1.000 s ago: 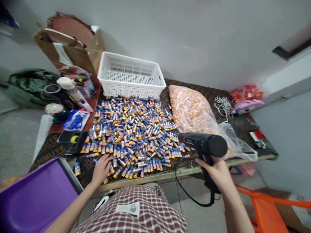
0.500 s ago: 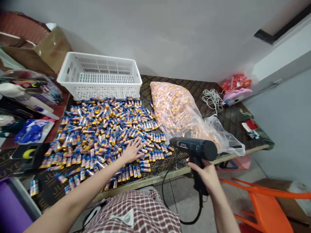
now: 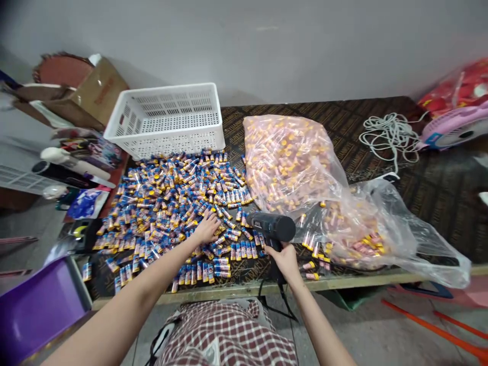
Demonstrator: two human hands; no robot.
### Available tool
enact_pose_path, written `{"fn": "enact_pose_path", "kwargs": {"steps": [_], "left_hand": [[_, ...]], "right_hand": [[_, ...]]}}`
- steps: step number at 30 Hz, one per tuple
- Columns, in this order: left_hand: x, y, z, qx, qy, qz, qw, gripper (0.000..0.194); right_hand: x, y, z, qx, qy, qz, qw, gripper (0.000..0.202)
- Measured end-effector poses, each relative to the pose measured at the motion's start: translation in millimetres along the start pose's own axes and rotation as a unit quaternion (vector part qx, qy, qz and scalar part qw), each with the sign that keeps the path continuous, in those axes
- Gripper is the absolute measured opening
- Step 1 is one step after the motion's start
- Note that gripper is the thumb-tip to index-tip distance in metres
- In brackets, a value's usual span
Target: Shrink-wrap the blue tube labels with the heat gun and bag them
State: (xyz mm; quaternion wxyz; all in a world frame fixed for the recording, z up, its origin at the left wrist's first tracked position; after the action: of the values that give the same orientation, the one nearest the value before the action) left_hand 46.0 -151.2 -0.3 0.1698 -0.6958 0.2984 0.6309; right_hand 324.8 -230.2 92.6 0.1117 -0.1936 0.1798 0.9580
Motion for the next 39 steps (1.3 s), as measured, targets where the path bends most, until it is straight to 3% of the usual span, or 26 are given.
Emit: {"fn": "enact_pose_path", "kwargs": {"steps": [5, 9, 12, 15, 19, 23, 27, 30, 32, 34, 39], "left_hand": [[-13.6, 26, 17, 0.019, -0.051, -0.010, 0.998, 0.044], [-20.7, 44, 53, -0.065, -0.061, -0.013, 0.996, 0.045], [-29.3, 63, 81, -0.140, -0.061, -0.030, 0.988, 0.048], [-35.4, 88, 90, -0.196, -0.042, -0.075, 0.977, 0.052], [-22.7, 135, 67, -0.246, -0.006, -0.121, 0.962, 0.049], [5.9, 186, 23, -0.270, 0.011, -0.140, 0.952, 0.048], [33.0, 220, -13, -0.280, 0.015, -0.128, 0.951, 0.050], [45.6, 225, -25, -0.239, 0.019, -0.103, 0.965, 0.053], [48.7, 219, -24, -0.200, 0.023, -0.090, 0.975, 0.057], [48.3, 209, -16, -0.179, 0.027, -0.085, 0.980, 0.060], [40.6, 171, 20, -0.171, 0.033, -0.104, 0.979, 0.059]], "right_hand": [[27, -43, 15, -0.040, -0.036, -0.006, 0.999, 0.043], [54, -76, 33, -0.051, -0.020, 0.006, 0.998, 0.040], [66, -75, 45, -0.056, 0.001, 0.047, 0.997, 0.035], [65, -47, 50, -0.052, 0.017, 0.112, 0.992, 0.029], [46, 8, 39, -0.008, 0.027, 0.196, 0.980, 0.030], [30, 36, 23, 0.065, 0.018, 0.171, 0.983, 0.032], [55, 38, 30, 0.028, -0.017, 0.159, 0.987, 0.033], [82, 39, 42, -0.018, -0.039, 0.156, 0.987, 0.034], [85, 43, 42, -0.018, -0.032, 0.135, 0.990, 0.033], [72, 51, 35, 0.012, -0.012, 0.109, 0.994, 0.030], [-2, 87, 5, 0.088, 0.037, 0.014, 0.995, 0.034]]}}
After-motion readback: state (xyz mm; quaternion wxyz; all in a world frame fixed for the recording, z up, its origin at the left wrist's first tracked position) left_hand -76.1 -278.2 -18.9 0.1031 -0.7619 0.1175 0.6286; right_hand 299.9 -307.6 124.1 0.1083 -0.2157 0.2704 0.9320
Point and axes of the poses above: each hand's wrist, its own y-axis away from the middle knuckle, its own x-axis out of the palm, z = x × y, the point moved 5 cm from there along -y, towards the middle knuckle, and after that the axes turned 4 degrees about -z, right-handed, at the moved point
